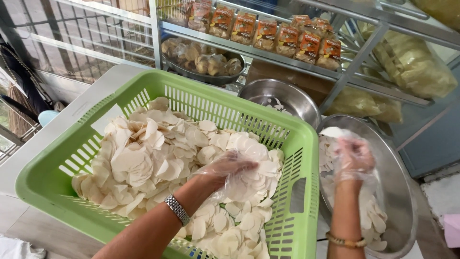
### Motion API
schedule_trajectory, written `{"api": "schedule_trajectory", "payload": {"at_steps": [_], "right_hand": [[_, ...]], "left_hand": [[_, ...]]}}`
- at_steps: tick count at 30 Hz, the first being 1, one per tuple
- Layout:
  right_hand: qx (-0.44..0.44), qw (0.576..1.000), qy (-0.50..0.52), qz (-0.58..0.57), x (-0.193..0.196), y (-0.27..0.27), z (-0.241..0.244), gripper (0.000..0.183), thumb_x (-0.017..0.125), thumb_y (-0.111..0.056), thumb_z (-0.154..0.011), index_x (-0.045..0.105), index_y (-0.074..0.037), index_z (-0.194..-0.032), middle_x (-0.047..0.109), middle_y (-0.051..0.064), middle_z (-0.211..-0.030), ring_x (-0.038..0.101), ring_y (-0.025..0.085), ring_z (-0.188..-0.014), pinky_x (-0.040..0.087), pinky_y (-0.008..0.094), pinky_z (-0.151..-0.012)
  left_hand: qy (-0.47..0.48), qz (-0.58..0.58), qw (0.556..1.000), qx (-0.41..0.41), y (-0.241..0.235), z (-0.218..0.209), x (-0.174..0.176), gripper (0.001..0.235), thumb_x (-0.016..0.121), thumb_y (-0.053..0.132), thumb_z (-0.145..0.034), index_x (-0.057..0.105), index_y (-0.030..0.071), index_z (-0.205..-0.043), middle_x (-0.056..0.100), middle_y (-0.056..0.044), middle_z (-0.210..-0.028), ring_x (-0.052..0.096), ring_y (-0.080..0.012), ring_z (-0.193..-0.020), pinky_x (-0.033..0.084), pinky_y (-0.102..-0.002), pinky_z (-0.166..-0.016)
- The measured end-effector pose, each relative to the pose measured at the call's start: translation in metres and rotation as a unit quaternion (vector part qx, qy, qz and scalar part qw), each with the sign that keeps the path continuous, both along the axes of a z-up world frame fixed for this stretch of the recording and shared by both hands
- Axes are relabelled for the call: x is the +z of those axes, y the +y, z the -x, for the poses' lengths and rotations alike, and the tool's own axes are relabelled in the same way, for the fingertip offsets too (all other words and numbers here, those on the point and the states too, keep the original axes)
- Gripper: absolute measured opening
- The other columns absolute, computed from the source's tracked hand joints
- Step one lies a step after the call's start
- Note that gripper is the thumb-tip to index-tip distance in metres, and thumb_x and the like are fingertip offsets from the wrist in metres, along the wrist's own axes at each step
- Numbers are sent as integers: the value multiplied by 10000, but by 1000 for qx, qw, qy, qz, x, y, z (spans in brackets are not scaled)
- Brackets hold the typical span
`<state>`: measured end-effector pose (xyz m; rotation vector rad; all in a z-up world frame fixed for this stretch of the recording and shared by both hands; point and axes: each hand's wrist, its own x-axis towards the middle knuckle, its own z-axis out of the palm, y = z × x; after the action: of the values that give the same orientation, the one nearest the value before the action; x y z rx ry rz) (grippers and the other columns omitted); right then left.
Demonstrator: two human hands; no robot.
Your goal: The person repeatedly picks up stacks of thin, white, round food slices from a green basket and transfers them into a metal bowl. The person wears disposable gloves and uses both hands to handle the slices.
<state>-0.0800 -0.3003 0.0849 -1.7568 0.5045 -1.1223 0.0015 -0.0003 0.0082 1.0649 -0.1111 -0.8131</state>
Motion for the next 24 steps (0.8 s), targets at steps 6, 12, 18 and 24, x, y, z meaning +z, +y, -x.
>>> {"api": "schedule_trajectory", "payload": {"at_steps": [6,12,18,24], "right_hand": [[79,953,-253,-145,-128,-237,-78,313,225,67,-691,127,-228,-723,121,-90,-644,113,76,-592,145,306,-553],[-50,962,267,-5,-66,-131,-67,274,852,-160,-844,739,-140,-1092,726,38,-1082,675,222,-932,559,325,-856],[668,720,-152,111,32,44,23,808,469,-724,-1102,413,-66,-1567,566,158,-1493,594,272,-1391,514,455,-1234],[682,718,-55,129,9,76,49,540,444,-263,-1159,230,-203,-1652,426,264,-1543,489,358,-1436,614,487,-1103]], "left_hand": [[15,-189,982,-20,18,31,102,400,781,247,-845,499,62,-1061,548,-81,-969,506,-183,-776,476,-234,-661],[-12,-209,978,-24,17,26,93,917,780,309,-736,321,-32,-1453,358,-232,-1544,409,-341,-1412,366,-415,-1209],[-58,-79,993,-62,10,26,58,419,694,210,-990,540,146,-605,462,34,-558,389,-100,-478,299,-242,-481],[-53,-75,992,-90,10,25,56,377,723,196,-962,601,120,-613,538,9,-575,450,-108,-488,345,-216,-484]]}}
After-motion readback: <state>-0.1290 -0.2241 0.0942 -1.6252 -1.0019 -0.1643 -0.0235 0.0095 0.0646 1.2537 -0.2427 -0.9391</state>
